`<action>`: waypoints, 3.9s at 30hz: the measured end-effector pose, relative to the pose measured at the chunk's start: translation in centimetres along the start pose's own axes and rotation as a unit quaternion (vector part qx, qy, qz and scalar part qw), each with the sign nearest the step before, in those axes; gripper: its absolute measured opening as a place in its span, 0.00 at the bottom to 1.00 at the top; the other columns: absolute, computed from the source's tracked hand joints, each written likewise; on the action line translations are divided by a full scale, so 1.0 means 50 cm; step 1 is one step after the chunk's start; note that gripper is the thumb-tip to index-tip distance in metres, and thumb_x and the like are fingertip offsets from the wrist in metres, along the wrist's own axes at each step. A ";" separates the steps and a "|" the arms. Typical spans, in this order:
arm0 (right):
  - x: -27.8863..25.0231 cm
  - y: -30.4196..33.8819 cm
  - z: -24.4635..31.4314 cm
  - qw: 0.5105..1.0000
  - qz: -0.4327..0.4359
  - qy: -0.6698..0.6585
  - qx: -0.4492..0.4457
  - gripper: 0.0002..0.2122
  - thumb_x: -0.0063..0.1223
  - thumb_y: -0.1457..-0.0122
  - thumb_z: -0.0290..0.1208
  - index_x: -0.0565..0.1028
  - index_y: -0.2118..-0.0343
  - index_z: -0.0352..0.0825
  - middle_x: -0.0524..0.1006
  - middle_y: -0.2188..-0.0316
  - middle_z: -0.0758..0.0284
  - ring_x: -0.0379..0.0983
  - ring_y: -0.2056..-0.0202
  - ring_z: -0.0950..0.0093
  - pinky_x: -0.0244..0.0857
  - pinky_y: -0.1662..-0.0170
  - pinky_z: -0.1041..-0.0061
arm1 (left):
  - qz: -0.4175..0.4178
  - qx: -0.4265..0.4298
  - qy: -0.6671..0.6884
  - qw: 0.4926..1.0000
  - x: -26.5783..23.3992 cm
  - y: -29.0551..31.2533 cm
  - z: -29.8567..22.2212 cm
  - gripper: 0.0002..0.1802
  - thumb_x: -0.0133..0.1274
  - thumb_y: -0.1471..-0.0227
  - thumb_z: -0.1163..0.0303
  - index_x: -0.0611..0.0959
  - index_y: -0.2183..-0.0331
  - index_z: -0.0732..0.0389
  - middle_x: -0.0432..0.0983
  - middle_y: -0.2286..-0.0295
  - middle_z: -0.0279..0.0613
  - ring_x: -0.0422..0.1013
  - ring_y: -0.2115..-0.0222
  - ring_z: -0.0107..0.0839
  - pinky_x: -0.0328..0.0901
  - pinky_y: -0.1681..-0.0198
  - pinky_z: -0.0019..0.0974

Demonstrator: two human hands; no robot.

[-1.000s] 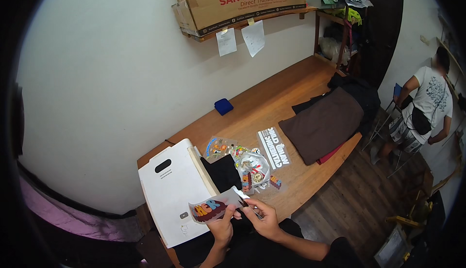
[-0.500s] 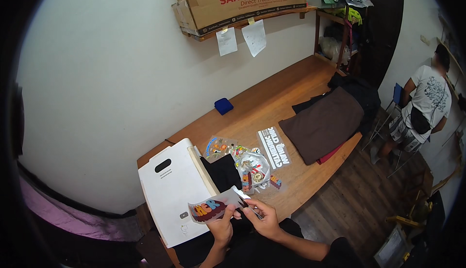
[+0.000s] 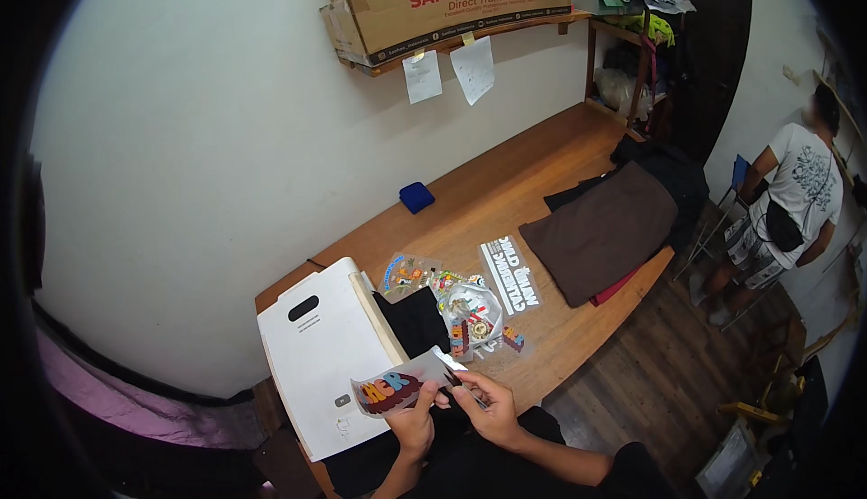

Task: Cutting out a printed graphic from a sheet using scissors.

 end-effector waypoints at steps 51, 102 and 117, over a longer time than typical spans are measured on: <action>0.003 0.003 0.010 0.999 -0.031 0.006 0.015 0.12 0.45 0.47 0.23 0.67 0.59 0.25 0.72 0.68 0.67 0.66 0.72 0.87 0.61 0.71 0.89 | 0.012 -0.011 -0.016 1.000 0.009 0.004 -0.003 0.09 0.52 0.58 0.80 0.72 0.70 0.71 0.72 0.79 0.43 0.69 0.82 0.27 0.66 0.79 0.25; -0.003 -0.013 0.014 0.999 -0.027 -0.028 0.015 0.12 0.44 0.46 0.22 0.66 0.59 0.26 0.71 0.71 0.69 0.65 0.74 0.88 0.60 0.73 0.91 | 0.053 -0.022 -0.043 0.997 0.000 0.003 0.019 0.10 0.53 0.58 0.80 0.72 0.69 0.70 0.71 0.78 0.43 0.69 0.83 0.27 0.66 0.80 0.26; 0.005 -0.012 0.019 0.998 -0.056 -0.019 0.032 0.11 0.44 0.46 0.24 0.66 0.60 0.26 0.69 0.77 0.72 0.63 0.77 0.90 0.57 0.76 0.92 | 0.045 -0.041 -0.035 0.998 -0.007 0.010 0.022 0.14 0.53 0.58 0.81 0.69 0.66 0.70 0.71 0.77 0.45 0.69 0.82 0.29 0.67 0.80 0.27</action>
Point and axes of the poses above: each hand's wrist, its own y-axis away from the middle knuckle, its own x-axis out of the palm, z = x × y, the point moved 2 cm from there along -y, towards the middle knuckle
